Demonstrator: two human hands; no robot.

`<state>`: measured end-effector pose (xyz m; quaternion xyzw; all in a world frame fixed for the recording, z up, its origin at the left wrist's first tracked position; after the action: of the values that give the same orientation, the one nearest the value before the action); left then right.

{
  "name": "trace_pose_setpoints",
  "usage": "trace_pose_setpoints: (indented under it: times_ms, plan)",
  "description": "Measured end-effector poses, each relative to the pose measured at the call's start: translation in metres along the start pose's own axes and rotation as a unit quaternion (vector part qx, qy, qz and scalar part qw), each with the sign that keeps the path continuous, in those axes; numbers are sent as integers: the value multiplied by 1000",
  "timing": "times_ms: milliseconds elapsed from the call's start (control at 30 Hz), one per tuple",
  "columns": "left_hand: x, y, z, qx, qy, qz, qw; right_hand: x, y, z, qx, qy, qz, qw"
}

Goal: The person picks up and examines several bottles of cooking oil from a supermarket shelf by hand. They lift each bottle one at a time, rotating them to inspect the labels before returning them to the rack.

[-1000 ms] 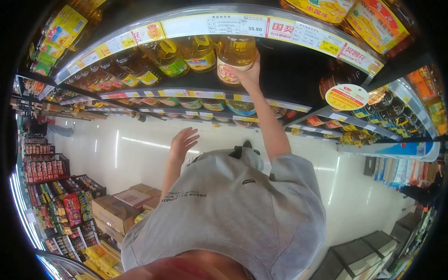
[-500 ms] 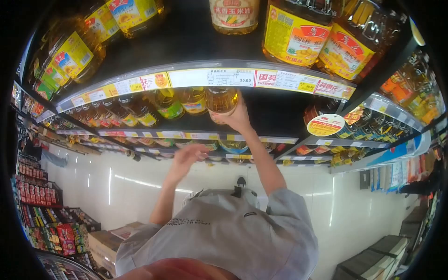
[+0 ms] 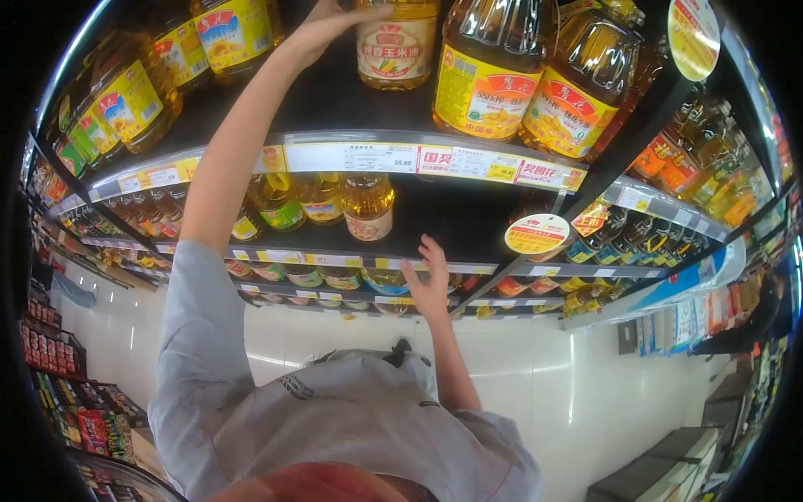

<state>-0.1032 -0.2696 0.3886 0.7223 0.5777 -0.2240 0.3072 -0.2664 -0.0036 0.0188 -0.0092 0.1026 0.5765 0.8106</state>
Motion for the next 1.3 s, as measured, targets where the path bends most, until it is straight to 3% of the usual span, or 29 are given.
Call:
trace_pose_setpoints:
  times_ms: [33, 100, 267, 400, 467, 533, 633, 800, 867, 933, 1067, 1100, 1133, 1200, 1233, 1300]
  plan:
    - [-5, -1, 0, -1, -4, -2, 1000, 4, 4, -2, -18, -18, 4, 1000]
    - [-12, -17, -13, 136, -44, 90, 986, 10, 8, -9, -51, -36, -2, 998]
    - [-5, -23, -17, 111, -12, 61, 992, 12, 6, -23, -118, -63, 17, 991]
    - [17, -12, -42, 116, -95, 34, 988, 7, 0, -23, -64, -55, 49, 995]
    - [41, -2, -69, -13, -182, 4, 983, 7, -3, -26, -57, -52, 60, 995]
    - [65, 1, -81, 4, -226, -26, 974, 7, -2, -27, -65, -45, 73, 994]
    - [101, 9, -95, -117, -288, -100, 945, 6, 1, -29, -93, -47, 55, 993]
    - [135, 32, -90, -140, -256, -179, 940, 7, -4, -20, -87, -39, 63, 993]
    - [156, 47, -99, -140, -344, -238, 897, 9, -7, -17, -92, -42, 61, 993]
    - [172, 63, -113, -212, -364, -264, 868, 12, -11, -12, -92, -40, 47, 994]
    - [223, 91, -147, -219, -365, -341, 838, 19, -24, -3, -58, -43, 87, 994]
    - [236, 97, -152, -198, -306, -343, 866, 20, -28, 3, -63, -45, 92, 993]
    - [255, 103, -147, -78, -243, -390, 885, 22, -31, 7, -68, -47, 97, 992]
    - [296, 122, -164, -163, -317, -306, 883, 24, -38, 13, -73, -13, 107, 991]
    - [325, 134, -159, -87, -311, -376, 868, 25, -41, 17, -73, -14, 114, 991]
    - [371, 157, -166, -2, -352, -340, 872, 29, -49, 34, -86, -17, 95, 992]
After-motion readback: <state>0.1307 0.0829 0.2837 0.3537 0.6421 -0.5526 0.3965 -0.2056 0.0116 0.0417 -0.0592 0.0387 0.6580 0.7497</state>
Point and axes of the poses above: each hand's wrist, its own x-axis away from the middle knuckle, its own y-axis out of the back of the hand, z = x × y, the point moved 7 cm from there along -x, towards the middle knuckle, and after that the axes turned 7 degrees about -y, right-handed, at the moved point
